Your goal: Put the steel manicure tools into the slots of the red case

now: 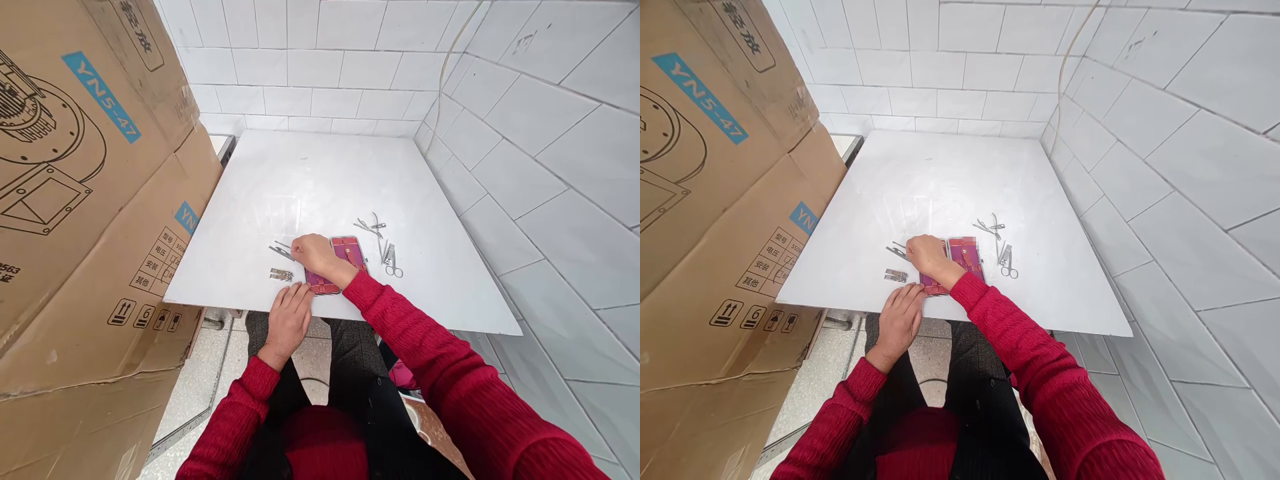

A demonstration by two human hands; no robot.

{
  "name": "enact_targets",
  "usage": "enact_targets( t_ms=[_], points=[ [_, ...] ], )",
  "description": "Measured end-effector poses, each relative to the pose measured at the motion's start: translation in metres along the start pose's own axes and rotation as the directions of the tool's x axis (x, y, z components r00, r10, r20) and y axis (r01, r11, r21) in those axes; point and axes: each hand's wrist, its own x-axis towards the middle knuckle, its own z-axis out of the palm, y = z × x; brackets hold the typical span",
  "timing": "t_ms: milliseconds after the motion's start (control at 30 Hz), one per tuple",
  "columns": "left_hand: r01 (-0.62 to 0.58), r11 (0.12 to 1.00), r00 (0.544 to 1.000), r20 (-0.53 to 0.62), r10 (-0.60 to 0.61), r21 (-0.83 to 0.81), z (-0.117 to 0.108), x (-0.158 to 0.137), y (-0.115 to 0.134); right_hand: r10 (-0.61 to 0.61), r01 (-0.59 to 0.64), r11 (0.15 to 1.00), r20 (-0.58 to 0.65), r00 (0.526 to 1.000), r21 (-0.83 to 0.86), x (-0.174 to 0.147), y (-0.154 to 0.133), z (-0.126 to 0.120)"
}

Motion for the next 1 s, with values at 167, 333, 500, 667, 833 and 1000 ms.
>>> enact_targets(
  t_ms=[167, 333, 500, 667, 833, 1000],
  points=[
    [0.004, 1.0, 1.0, 0.001, -0.004, -0.013, 0.002, -0.002, -0.001, 0.0, 0.001, 0.994, 0.009, 1.0, -0.108, 0.016, -0.006, 0.002],
    [0.007, 1.0, 1.0, 0.0, -0.007, -0.021, 0.003, -0.003, -0.002, -0.026, 0.024, 0.994, -0.009, 1.0, -0.109, 0.024, -0.01, 0.006],
    [0.012, 1.0, 1.0, 0.018, -0.011, -0.025, 0.004, -0.004, -0.003, -0.029, 0.029, 0.993, -0.006, 1.0, -0.113, 0.024, -0.015, 0.008],
    [0.02, 0.999, 0.999, 0.028, -0.019, -0.038, 0.004, -0.004, -0.003, -0.001, 0.001, 0.995, -0.001, 1.0, -0.101, 0.022, -0.012, 0.004],
    [0.021, 0.999, 1.0, 0.023, -0.02, -0.046, 0.003, -0.003, -0.002, -0.005, 0.006, 0.999, 0.038, 0.999, -0.047, 0.021, -0.011, -0.001],
    [0.005, 0.999, 1.0, -0.005, -0.006, -0.038, 0.005, -0.004, -0.003, -0.034, 0.038, 0.995, 0.052, 0.998, -0.088, 0.025, -0.022, 0.007]
  ],
)
